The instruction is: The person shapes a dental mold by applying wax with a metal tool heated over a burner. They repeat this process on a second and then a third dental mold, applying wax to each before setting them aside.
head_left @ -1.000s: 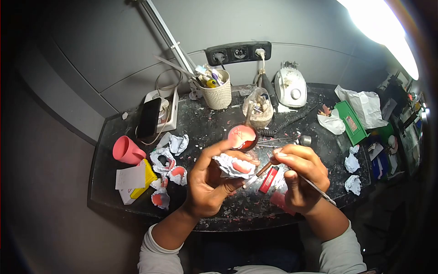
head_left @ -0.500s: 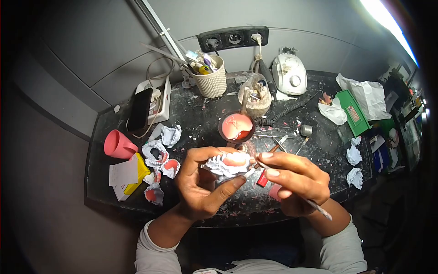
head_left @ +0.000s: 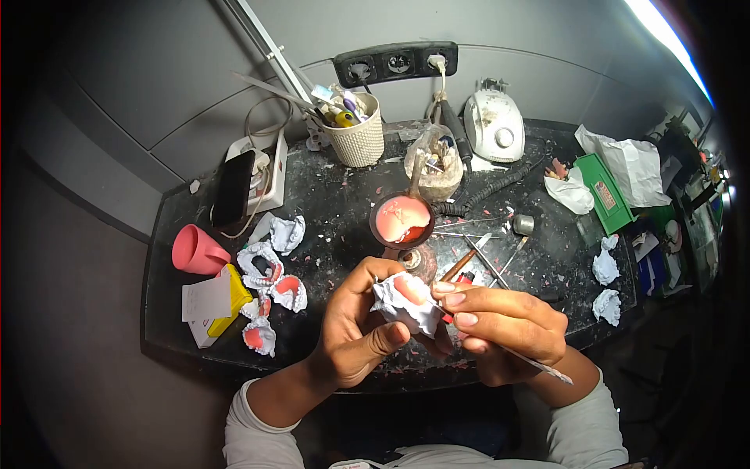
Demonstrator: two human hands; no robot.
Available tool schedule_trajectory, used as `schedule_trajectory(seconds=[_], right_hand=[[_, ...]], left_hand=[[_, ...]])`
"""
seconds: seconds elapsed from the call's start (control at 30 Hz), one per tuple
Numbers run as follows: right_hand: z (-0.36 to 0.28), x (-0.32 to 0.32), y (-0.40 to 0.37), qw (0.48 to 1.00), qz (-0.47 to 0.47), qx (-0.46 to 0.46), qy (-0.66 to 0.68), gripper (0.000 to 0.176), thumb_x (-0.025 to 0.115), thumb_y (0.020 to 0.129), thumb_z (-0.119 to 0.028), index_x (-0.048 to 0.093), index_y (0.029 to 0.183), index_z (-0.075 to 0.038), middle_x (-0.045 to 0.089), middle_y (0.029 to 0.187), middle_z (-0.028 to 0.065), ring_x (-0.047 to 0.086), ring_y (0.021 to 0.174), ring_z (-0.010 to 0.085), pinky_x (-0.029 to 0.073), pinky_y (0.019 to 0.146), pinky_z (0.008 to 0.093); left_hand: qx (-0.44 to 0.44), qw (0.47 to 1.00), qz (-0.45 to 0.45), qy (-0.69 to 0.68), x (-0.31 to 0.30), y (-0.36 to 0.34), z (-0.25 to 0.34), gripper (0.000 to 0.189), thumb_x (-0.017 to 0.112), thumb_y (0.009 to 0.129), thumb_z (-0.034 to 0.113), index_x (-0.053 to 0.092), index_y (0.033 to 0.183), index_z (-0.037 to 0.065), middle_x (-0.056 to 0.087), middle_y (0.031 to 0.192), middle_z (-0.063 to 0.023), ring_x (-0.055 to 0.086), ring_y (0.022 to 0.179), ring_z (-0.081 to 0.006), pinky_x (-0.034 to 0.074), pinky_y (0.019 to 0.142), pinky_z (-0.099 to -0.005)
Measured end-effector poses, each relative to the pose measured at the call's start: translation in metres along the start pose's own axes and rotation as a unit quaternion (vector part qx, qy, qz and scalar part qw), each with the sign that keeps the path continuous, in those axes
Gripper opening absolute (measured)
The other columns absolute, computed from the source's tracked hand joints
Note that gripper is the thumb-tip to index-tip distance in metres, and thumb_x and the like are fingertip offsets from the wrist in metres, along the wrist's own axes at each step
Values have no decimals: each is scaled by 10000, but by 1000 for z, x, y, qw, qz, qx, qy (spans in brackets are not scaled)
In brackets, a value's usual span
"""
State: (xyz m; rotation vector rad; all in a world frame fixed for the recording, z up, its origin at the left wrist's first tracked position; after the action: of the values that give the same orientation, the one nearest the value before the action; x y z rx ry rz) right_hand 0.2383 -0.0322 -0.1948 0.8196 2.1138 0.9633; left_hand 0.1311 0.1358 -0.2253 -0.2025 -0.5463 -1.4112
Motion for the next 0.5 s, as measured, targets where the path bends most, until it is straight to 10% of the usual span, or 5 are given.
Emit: schedule_trajectory(seconds=[0.3, 0.5], right_hand=[[-9, -4, 2, 999, -22, -4, -36, 118, 673, 947, -55, 649, 1059, -26, 713, 1064, 161, 747, 946, 281, 613, 704, 307], [-8, -4, 1, 998, -56, 3, -15, 383, 779, 805, 44, 670, 1168, -10, 690, 1212, 162, 723, 1043, 273, 615, 757, 340]], left_hand=[[-73, 989, -31, -125, 2, -3, -5, 615, 726, 925, 319, 382, 1297, -29, 596, 1147, -188, 702, 905, -286, 638, 658, -393], [-98, 979, -68, -163, 0, -3, -6, 612, 676, 958, 324, 343, 1328, -31, 603, 1105, -219, 710, 758, -332, 632, 602, -423]])
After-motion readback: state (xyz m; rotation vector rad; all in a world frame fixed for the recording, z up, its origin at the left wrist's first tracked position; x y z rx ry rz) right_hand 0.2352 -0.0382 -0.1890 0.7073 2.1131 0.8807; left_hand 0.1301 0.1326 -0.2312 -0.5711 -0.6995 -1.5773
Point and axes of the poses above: each hand's wrist, its own y-axis towards the middle knuckle, its own x-axis out of the palm, z = x × y, the point moved 2 cm from there along y, towards the middle knuckle
